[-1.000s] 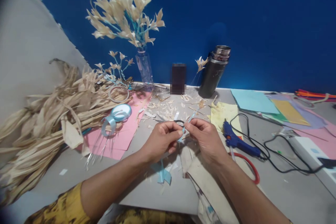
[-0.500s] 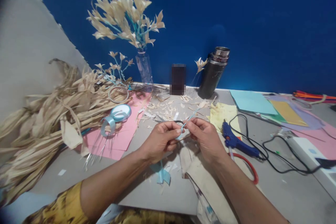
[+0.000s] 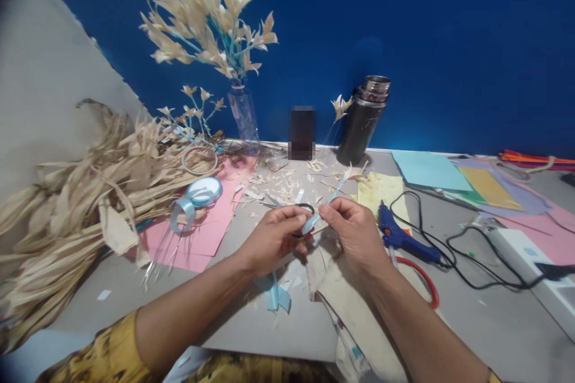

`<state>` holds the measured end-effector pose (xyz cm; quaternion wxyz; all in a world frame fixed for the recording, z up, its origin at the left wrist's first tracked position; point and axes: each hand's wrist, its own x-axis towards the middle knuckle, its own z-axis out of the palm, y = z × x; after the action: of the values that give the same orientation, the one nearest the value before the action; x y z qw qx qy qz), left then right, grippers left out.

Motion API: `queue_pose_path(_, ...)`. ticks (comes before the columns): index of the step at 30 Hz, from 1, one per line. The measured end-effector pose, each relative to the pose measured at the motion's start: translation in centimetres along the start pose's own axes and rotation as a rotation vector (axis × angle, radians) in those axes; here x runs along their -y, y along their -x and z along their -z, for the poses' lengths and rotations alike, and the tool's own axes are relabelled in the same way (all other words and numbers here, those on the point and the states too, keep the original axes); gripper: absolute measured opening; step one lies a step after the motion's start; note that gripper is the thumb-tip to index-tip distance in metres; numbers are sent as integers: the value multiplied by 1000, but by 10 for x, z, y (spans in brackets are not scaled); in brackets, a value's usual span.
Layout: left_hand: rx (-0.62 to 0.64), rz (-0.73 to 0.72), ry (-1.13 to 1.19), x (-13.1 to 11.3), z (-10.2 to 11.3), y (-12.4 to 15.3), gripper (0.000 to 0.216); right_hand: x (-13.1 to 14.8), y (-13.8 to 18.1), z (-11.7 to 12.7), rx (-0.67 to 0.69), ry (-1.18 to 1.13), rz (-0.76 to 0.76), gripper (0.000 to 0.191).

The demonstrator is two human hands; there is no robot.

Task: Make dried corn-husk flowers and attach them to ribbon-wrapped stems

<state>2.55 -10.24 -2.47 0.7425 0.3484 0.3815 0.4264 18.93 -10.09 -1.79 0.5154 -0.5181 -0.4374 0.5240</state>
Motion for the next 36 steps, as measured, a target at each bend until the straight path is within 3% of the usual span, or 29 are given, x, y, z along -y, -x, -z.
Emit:
queue_pose_path(5, -287, -361, -364, -6, -5, 8, 12, 3, 1, -1, -54, 80, 9, 45)
queue_pose_path(8, -293, -572, -561, -7, -7, 14, 10, 8, 2, -3, -57, 96, 6, 46)
queue_pose_path(10, -258, -636, -680, -4, -8, 17, 9, 11, 3, -5, -59, 114, 3, 46)
queue_pose_path(12, -233, -619, -755, 0, -8, 17, 7, 13, 3, -6, -63, 129, 1, 47)
queue_pose_path(15, -212, -465, -707, 4, -9, 13, 5, 13, 4, -7, -78, 111, 0, 45)
queue_pose_path(18, -140, -227, -461, 3, -8, 9, 3, 9, 4, -6, -72, 78, -15, 43)
queue_pose_path(21, 4, 7, -132, -2, -5, 6, 23, 4, 4, -4, -30, 24, -14, 42)
queue_pose_path(24, 115, 119, 21, -6, -4, 7, 36, 0, 2, -1, 39, -61, -9, 40)
queue_pose_path(27, 90, 44, -53, -6, -5, 8, 31, -3, -2, 1, 72, -98, -11, 38)
queue_pose_path(33, -168, -149, -286, -4, -6, 4, 17, -4, -3, 0, 60, -60, -50, 44)
queue_pose_path(36, -222, -201, -369, -5, -6, 5, 14, -5, 1, -5, 79, 47, -9, 38)
